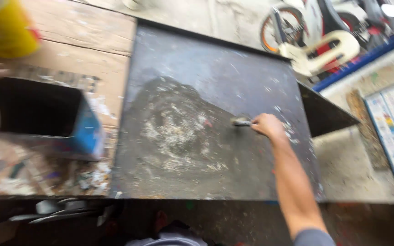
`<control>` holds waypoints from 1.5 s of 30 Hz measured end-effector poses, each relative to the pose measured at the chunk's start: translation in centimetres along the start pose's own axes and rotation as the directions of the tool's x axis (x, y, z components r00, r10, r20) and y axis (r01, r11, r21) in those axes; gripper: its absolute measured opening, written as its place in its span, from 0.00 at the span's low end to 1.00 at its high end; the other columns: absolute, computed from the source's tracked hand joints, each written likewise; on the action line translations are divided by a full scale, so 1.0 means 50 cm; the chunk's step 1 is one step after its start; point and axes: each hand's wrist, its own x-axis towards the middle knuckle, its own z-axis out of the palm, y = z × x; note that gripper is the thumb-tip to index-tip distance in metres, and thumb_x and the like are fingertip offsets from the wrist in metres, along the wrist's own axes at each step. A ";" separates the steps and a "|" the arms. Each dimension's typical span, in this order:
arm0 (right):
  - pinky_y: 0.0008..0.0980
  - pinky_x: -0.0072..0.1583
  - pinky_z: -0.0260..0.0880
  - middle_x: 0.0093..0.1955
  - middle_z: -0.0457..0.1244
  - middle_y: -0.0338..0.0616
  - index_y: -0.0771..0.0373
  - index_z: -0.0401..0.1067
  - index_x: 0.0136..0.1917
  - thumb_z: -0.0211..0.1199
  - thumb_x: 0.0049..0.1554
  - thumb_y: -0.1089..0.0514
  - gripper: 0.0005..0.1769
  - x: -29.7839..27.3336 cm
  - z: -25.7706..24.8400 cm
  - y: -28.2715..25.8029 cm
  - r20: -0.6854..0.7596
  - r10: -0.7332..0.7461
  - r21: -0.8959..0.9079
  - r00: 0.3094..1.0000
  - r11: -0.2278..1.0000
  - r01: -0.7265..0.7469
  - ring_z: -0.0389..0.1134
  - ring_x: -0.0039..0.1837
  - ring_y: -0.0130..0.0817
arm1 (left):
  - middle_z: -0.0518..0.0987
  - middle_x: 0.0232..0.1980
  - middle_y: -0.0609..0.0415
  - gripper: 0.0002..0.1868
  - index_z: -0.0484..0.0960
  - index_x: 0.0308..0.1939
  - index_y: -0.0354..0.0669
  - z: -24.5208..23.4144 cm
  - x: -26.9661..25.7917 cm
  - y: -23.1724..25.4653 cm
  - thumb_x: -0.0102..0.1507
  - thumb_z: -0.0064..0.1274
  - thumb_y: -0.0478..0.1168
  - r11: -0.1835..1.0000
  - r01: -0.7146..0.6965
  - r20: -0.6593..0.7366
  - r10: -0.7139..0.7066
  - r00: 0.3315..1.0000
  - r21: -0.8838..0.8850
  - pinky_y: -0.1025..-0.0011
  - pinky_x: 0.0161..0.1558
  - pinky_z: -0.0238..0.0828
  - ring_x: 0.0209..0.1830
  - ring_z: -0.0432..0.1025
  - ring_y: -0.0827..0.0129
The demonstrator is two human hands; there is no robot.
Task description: Using a metal spatula to scrape dried paint and residue off a metal work surface in a paint shop.
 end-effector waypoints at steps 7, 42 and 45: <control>0.19 0.50 0.64 0.52 0.75 0.40 0.56 0.82 0.59 0.70 0.55 0.58 0.17 -0.359 -0.257 -0.223 -0.368 -0.238 0.540 0.899 0.732 0.414 0.69 0.47 0.19 | 0.83 0.59 0.43 0.28 0.83 0.56 0.39 -0.080 0.090 0.303 0.79 0.26 0.49 0.979 0.163 -0.007 -0.163 0.987 0.123 0.56 0.53 0.67 0.55 0.76 0.45; 0.33 0.37 0.57 0.27 0.65 0.45 0.65 0.81 0.56 0.68 0.54 0.60 0.16 -0.536 -0.308 -0.495 -0.431 -0.478 0.502 0.765 0.578 0.644 0.57 0.33 0.31 | 0.80 0.38 0.26 0.39 0.83 0.59 0.33 -0.107 0.098 0.367 0.80 0.14 0.54 0.941 0.336 0.069 -0.338 0.938 0.049 0.41 0.46 0.72 0.42 0.78 0.32; 0.39 0.41 0.70 0.36 0.72 0.53 0.55 0.84 0.56 0.70 0.54 0.53 0.16 -0.418 -0.145 -0.494 -0.296 -0.416 0.461 0.860 0.726 0.510 0.69 0.36 0.40 | 0.80 0.38 0.27 0.39 0.84 0.59 0.34 -0.099 0.101 0.360 0.80 0.14 0.54 0.929 0.363 0.058 -0.367 0.928 0.070 0.42 0.45 0.73 0.41 0.78 0.33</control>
